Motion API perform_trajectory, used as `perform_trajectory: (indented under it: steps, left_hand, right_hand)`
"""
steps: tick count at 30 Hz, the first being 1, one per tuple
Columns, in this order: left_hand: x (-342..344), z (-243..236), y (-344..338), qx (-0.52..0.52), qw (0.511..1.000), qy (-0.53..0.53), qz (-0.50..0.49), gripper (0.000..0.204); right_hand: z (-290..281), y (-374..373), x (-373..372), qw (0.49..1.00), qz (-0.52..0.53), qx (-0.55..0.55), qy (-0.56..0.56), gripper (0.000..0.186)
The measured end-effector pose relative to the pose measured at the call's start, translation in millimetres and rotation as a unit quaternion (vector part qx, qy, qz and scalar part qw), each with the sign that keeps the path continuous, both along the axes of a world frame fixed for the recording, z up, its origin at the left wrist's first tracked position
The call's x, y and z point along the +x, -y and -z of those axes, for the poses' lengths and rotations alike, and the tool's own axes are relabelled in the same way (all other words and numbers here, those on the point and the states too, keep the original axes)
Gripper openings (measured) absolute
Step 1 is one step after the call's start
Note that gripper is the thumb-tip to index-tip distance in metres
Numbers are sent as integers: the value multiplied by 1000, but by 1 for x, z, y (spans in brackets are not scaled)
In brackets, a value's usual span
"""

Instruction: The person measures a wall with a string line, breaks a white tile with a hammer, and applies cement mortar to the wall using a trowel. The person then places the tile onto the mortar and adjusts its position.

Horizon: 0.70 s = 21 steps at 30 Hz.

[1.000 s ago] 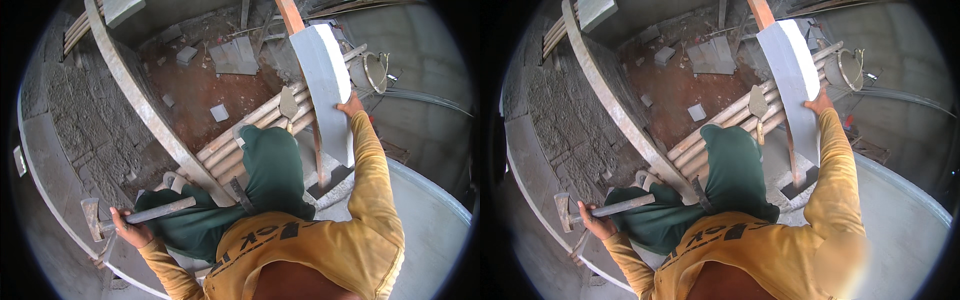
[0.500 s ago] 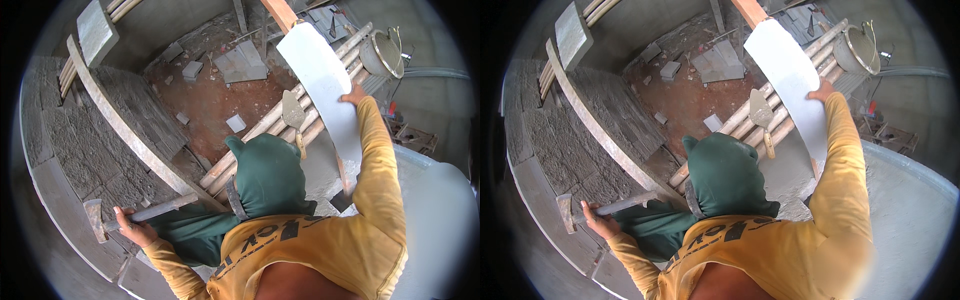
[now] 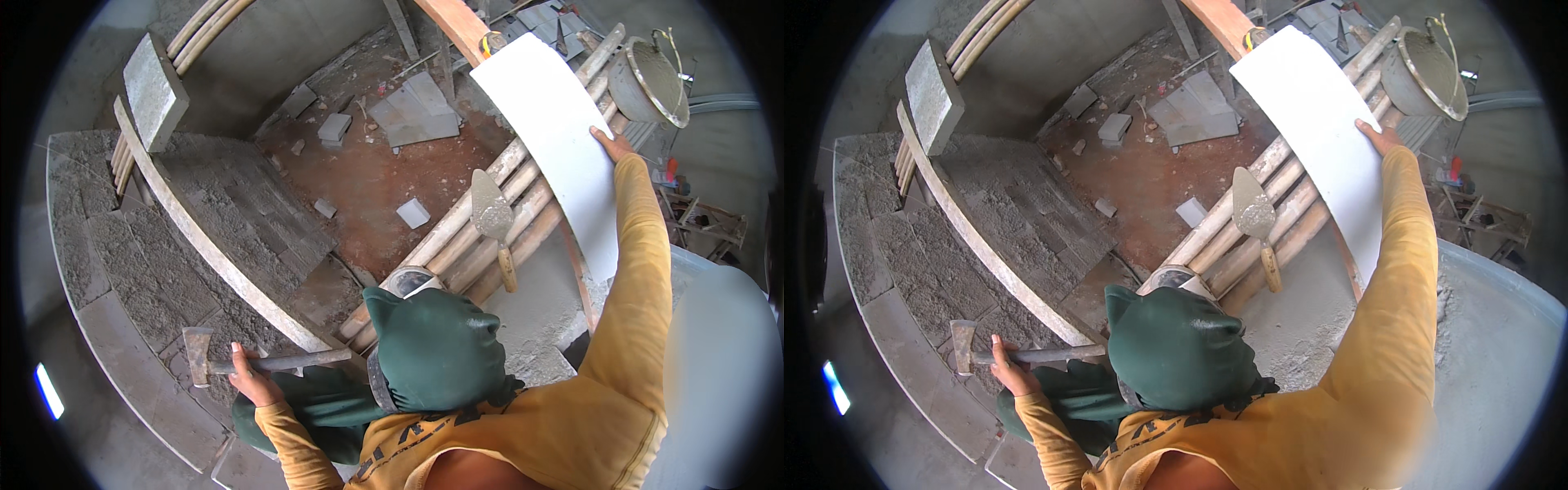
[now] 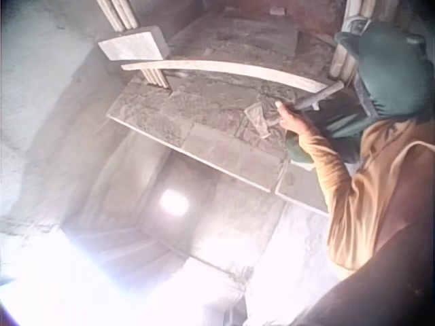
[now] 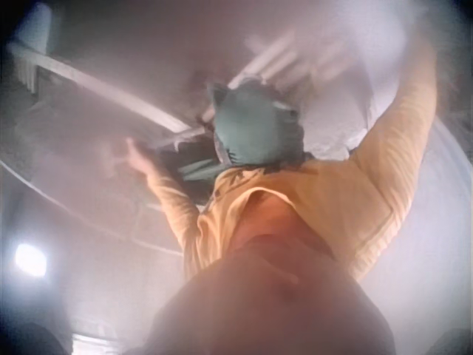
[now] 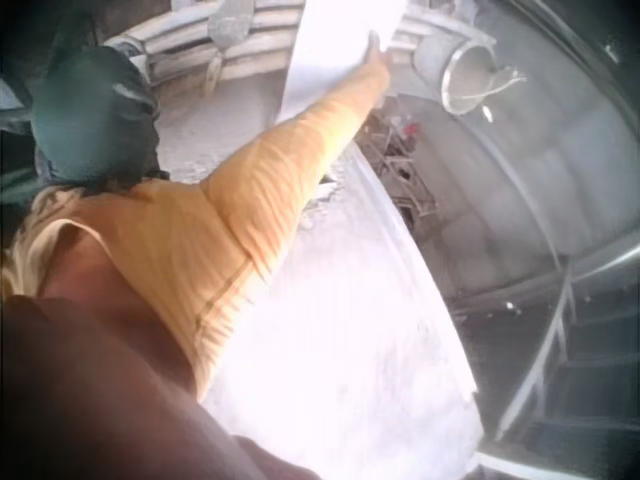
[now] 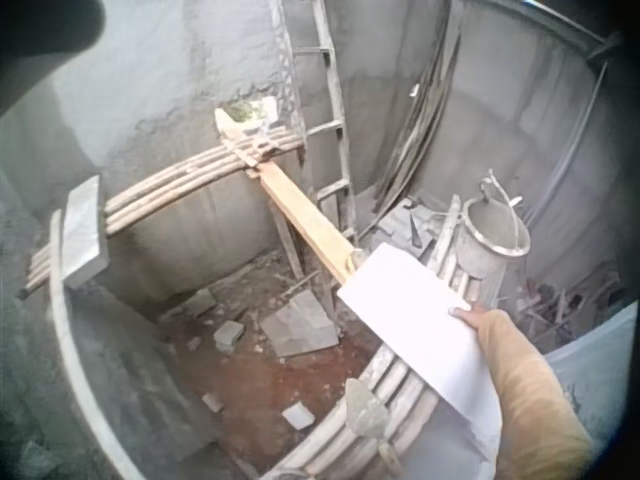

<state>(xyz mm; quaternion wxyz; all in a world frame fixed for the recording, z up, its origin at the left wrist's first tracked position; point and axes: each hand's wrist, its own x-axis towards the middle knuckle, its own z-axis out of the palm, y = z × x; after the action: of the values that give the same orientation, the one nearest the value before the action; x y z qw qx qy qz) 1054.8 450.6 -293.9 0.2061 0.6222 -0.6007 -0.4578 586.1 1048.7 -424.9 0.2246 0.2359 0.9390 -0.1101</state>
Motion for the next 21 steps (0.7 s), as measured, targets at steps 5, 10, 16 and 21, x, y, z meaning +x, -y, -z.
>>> perform_trajectory:
  steps: [5,10,16,21]
  left_hand:
    - [-13,6,-11,2,1000,15,-27,39]
    - [-22,13,-16,0,999,-40,-28,29]
    - [-58,33,-16,45,998,-18,35,32]
    - [-85,74,-24,90,991,11,102,51]
  right_hand:
    - [63,-68,-25,997,-42,-62,-9,111]
    - [139,-123,-47,998,-38,-36,-44,103]
    - [167,-148,-56,996,-79,-42,-29,102]
    - [110,-56,-36,975,-145,104,-135,86]
